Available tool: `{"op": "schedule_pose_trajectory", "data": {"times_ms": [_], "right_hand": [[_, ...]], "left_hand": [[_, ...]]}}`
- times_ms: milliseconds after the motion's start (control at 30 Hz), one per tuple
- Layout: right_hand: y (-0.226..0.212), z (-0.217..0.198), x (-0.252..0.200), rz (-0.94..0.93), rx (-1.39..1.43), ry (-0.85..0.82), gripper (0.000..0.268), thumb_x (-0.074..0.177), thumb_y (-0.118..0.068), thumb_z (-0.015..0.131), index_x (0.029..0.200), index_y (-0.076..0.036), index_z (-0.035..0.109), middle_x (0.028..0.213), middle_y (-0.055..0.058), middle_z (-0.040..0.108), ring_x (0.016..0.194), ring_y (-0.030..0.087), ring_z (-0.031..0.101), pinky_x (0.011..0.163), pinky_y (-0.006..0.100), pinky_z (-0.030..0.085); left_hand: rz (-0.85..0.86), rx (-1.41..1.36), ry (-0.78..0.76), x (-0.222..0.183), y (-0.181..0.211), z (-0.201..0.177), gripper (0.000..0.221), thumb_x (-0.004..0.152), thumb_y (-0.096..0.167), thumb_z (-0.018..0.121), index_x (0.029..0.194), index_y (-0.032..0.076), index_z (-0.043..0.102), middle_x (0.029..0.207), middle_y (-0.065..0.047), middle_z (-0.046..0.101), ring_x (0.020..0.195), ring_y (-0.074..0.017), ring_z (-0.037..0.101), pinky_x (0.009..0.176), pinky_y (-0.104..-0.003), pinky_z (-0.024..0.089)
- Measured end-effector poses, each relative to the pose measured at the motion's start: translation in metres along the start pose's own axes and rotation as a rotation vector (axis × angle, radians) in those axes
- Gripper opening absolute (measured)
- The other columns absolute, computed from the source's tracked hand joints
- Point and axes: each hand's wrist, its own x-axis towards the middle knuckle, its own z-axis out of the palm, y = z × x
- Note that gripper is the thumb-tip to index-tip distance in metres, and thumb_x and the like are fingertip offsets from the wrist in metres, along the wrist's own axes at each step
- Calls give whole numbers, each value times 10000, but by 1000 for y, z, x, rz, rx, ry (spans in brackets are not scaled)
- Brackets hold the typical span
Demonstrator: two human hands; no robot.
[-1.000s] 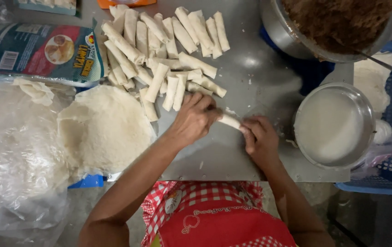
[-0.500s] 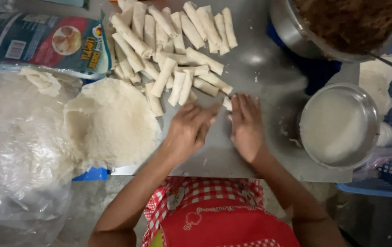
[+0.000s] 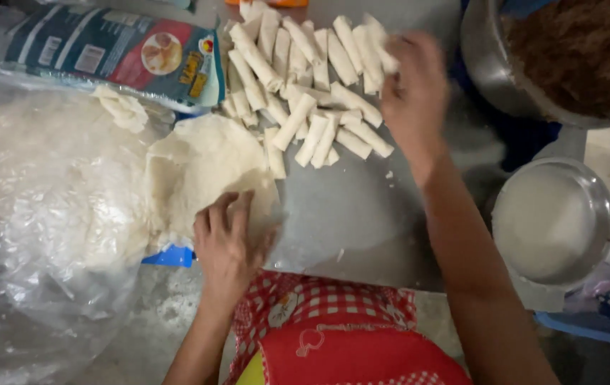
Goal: Wrapping spring rolls (lumpia) by placing filling on wrappers and rolling them up on a production table.
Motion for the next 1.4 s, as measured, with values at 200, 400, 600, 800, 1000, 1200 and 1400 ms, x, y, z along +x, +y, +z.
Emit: {"op": "schedule_pose_trajectory", "data": {"times_ms": [200, 400, 600, 800, 1000, 1200, 1400], "right_hand": [[-51, 4, -32, -39, -69, -279, 548, 791, 237, 536, 1267, 33, 715, 1268, 205, 655, 1168, 385, 607, 992, 508, 533], [-127, -20, -122, 345, 740, -366, 562, 846, -28, 797, 1386, -34, 640, 1369, 150, 676, 1201, 344, 674, 927, 432, 595], [-143, -25, -136, 971, 1358, -141, 552, 942, -82, 638, 1450, 69, 484, 1375, 191, 614, 1168, 261, 648, 944, 530, 596], [-74, 7, -209, 1365, 1388, 100, 391, 959, -71, 646, 1331, 38, 600, 1236, 210, 709, 1167, 380, 684, 1017, 602, 568], [-103, -14, -172, 1315, 1445, 175, 433, 982, -153, 663, 1362, 43, 596, 1136, 189, 732, 1046, 329, 736, 939, 546, 613], [-117, -29, -166, 817, 1190, 24, 1285, 635, -272, 993, 1628, -47, 210, 1273, 7, 553, 1095, 135, 628, 898, 261, 542], [-110, -24, -185, 803, 920, 194, 494, 772, 21, 870, 1205, 138, 664, 797, 176, 739, 673, 182, 719, 578, 301, 608]], "left_hand": [[88, 1, 195, -2, -13, 12, 118, 961, 195, 803, 1018, 101, 761, 1131, -115, 704, 869, -305, 629, 783, -398, 559], [-402, -699, 315, 2, 1, -20, 196, 1024, 206, 655, 922, 47, 710, 972, -87, 646, 930, -298, 677, 887, -371, 524], [-379, -1614, -84, 36, 61, -21, 997, 946, 759, 458, 1550, -25, 338, 1585, -302, 400, 1449, -514, 385, 1172, -696, 286], [273, -550, -61, 3, 47, 22, 336, 862, 166, 785, 1178, 57, 763, 1103, -179, 722, 1029, -375, 706, 969, -497, 554], [103, -699, -115, -8, 54, 29, 176, 965, 227, 692, 1018, 119, 819, 896, -71, 738, 790, -298, 739, 683, -378, 611], [-515, -1415, -208, 10, 89, 34, 149, 770, 90, 904, 856, 30, 799, 570, -84, 642, 492, -90, 549, 470, -245, 481], [-854, -1782, -141, 8, 99, 60, 193, 934, 98, 741, 762, 32, 685, 690, -87, 711, 644, -124, 661, 631, -292, 560]]}}
